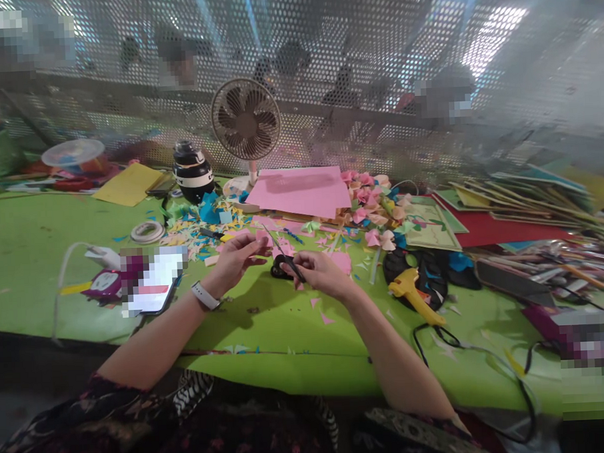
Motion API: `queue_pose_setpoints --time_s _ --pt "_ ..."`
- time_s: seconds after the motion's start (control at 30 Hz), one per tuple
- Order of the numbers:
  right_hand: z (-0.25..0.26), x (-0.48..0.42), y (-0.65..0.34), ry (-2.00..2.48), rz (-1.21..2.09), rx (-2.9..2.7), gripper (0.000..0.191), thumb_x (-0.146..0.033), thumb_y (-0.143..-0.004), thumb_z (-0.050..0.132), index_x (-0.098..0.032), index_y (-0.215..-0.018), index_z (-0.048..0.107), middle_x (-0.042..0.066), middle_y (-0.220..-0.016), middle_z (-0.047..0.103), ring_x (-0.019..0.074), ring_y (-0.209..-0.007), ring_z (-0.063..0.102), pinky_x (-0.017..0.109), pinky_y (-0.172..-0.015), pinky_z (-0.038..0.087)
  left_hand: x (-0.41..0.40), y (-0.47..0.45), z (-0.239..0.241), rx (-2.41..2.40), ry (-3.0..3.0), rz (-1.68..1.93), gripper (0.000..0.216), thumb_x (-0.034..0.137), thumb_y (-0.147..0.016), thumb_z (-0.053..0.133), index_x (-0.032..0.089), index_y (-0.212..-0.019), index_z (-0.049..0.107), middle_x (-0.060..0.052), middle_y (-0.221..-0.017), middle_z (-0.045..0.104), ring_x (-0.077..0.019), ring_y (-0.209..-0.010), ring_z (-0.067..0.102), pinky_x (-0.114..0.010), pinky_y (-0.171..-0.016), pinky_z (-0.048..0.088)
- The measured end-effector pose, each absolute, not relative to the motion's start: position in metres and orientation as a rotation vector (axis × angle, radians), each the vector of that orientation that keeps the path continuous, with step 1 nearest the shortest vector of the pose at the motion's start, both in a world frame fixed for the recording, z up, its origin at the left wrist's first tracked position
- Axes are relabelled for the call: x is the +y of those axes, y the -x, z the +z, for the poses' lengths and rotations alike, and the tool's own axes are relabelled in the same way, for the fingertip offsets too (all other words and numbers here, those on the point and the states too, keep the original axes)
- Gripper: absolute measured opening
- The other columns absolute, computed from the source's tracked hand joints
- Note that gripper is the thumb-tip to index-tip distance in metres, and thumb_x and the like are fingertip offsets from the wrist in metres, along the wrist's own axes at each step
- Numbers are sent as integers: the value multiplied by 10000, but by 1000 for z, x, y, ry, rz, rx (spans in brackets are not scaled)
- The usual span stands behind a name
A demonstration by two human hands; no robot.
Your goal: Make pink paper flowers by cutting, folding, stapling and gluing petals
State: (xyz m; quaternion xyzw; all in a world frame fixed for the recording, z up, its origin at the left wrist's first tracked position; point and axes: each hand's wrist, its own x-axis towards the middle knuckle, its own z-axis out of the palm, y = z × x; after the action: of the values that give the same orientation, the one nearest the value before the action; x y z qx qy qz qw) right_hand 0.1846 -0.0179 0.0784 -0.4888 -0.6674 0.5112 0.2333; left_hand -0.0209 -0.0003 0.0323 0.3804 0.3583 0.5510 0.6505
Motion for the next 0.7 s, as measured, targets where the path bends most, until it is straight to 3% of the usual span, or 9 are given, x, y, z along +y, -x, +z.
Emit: queue_pose_setpoints --time_s 0.3,0.47,0.57,0.7 --pt "73 -11 -195 1393 1291 -1846 519 -678 -681 729 -177 -773 632 25 -628 659 116 -510 521 243 -471 330 2 22 31 826 -850 1261 422 465 -580 906 159 -762 680 -41 -803 740 -132 -670 703 -214 -587 528" --pt "63 19 -237 1557 611 -1868 381 -559 -767 690 -183 -830 704 53 -758 695 178 -647 562 289 -579 364 9 25 27 917 -861 1281 391 447 -587 902 158 -731 682 13 -575 647 -66 -481 583 -167 -471 447" --pt "51 38 -260 1776 119 -1920 285 -476 -764 706 -191 -768 716 85 -819 695 217 -757 587 293 -614 345 11 27 26 929 -828 1297 383 422 -571 909 157 -726 681 21 -570 644 -66 -484 592 -162 -467 446" --pt "33 51 -268 1974 56 -2036 236 -412 -787 693 -185 -735 727 83 -842 706 215 -783 604 277 -588 320 13 28 28 963 -760 1253 334 362 -619 887 155 -796 695 -8 -665 711 -98 -572 674 -181 -534 507"
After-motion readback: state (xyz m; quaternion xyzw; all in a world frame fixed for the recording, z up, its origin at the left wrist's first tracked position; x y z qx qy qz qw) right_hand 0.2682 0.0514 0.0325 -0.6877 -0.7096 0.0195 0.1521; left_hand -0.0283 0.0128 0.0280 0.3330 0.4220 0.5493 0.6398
